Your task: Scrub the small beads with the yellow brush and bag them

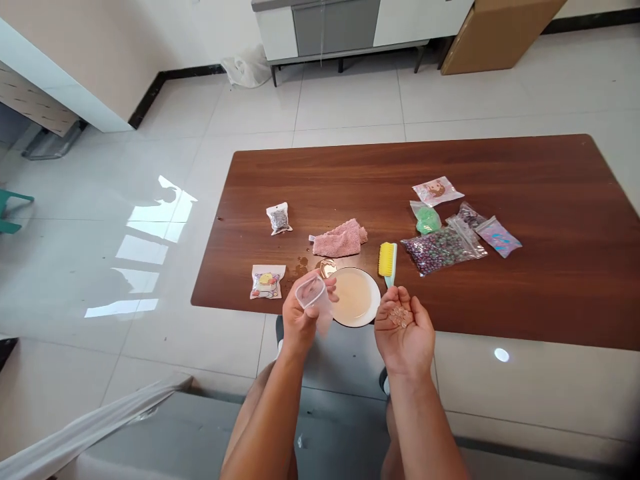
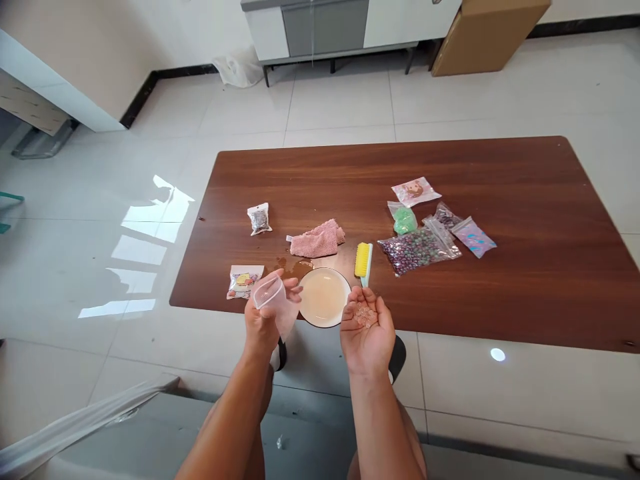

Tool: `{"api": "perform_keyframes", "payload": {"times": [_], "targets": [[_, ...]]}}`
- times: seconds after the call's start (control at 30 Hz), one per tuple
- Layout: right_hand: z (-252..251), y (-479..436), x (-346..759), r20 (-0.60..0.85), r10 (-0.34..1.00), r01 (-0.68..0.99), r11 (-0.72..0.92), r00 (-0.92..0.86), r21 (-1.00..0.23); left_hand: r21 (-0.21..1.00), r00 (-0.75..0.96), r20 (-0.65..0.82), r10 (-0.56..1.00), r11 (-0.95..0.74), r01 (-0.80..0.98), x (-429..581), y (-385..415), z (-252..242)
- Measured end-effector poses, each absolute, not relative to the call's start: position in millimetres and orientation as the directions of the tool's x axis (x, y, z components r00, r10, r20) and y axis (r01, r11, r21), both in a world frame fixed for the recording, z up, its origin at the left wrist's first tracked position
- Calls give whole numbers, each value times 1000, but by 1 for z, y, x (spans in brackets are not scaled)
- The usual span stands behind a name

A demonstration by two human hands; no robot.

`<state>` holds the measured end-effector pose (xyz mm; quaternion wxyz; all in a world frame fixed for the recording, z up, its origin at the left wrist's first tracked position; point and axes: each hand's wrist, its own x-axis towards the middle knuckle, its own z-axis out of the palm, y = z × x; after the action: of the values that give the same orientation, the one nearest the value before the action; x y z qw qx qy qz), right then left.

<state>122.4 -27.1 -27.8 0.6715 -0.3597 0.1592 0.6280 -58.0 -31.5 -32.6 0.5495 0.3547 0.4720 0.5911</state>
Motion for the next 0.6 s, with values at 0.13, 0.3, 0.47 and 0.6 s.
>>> {"api": "perform_keyframes", "payload": {"times": [0.13, 0.3, 0.47, 0.6], "targets": [[-31, -24, 115, -637, 744, -940, -33, 204, -339, 975, 36, -81, 996, 86, -207, -50, -41, -27], [-26, -25, 106, -623, 755, -930, -48, 205, -365, 960, 170, 26, 985, -72, 271, -45, -45, -16], [-18, -30, 102, -613, 738, -893, -29, 284, -448, 760, 306, 128, 943, -291, 581, -42, -45, -21], [-16, -33, 103, -559, 751, -843, -8, 350, -538, 668, 391, 196, 899, -414, 619, -43, -46, -24]]}}
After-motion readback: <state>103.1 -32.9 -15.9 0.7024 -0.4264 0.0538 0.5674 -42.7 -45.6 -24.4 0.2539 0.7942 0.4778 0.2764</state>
